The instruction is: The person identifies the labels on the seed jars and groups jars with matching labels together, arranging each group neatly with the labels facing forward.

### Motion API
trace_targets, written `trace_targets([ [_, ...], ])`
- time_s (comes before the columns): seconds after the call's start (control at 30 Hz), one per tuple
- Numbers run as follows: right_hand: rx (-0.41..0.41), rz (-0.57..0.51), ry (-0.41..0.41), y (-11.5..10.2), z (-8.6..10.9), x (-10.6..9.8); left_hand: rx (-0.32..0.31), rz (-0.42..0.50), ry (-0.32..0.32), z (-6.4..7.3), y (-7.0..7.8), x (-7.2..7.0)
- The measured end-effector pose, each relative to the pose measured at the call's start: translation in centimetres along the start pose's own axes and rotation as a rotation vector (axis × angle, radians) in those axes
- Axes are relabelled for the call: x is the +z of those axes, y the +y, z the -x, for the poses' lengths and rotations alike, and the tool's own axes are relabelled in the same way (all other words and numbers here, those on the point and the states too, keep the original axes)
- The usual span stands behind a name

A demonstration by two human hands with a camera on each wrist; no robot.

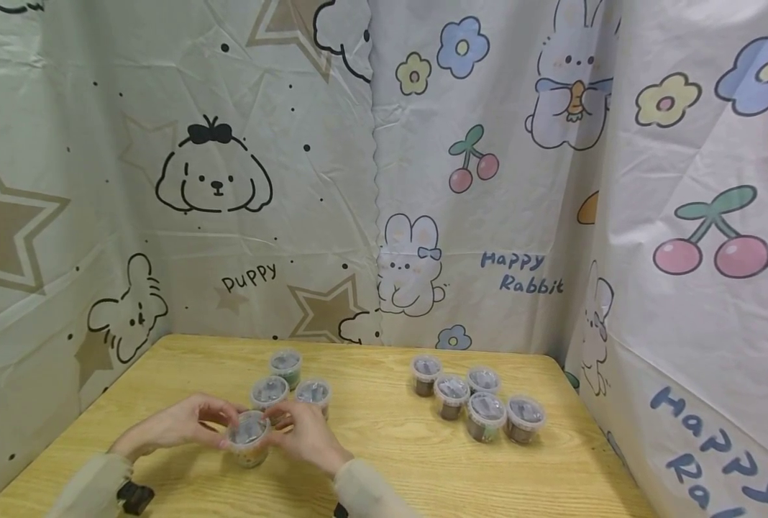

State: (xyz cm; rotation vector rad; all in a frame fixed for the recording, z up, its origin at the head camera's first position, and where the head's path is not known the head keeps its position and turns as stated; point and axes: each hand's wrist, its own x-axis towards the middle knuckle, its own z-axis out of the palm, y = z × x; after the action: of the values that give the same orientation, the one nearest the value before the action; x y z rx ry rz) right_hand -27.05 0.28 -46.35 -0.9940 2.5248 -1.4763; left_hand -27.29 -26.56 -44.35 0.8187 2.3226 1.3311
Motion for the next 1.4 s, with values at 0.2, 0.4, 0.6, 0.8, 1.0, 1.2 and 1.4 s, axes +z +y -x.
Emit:
trace_targets([
  [0.2, 0.058, -0.008, 0.058, 0.2, 0.4, -1.8, -0.018, -0.135, 0.129, -0.8, 1.3, 0.5],
  [0.4, 0.055, 0.044, 0.105, 0.6, 1.1, -3.6, -0.003, -0.300, 0.243, -1.8, 2.5, 1.4],
  [0.6, 0.060, 0.075, 0.135, 1.3, 2.1, -5.4, 0.048, -0.378, 0.313, -2.8, 3.6, 2.6],
  [0.8, 0.065, 0.127, 0.167, 2.1, 3.4, -7.4, 0.117, -0.430, 0.371, -4.2, 4.8, 4.3],
  [1.0, 0.099, 0.162, 0.196, 2.9, 4.6, -9.5, 0.156, -0.421, 0.410, -5.6, 6.3, 6.1],
  [1.2, 0.130, 0.165, 0.231, 3.6, 5.9, -11.5, 0.134, -0.411, 0.437, -7.5, 7.9, 7.7],
  [1.4, 0.146, 0.192, 0.275, 4.4, 7.0, -13.2, 0.109, -0.355, 0.439, -9.3, 9.0, 9.0],
])
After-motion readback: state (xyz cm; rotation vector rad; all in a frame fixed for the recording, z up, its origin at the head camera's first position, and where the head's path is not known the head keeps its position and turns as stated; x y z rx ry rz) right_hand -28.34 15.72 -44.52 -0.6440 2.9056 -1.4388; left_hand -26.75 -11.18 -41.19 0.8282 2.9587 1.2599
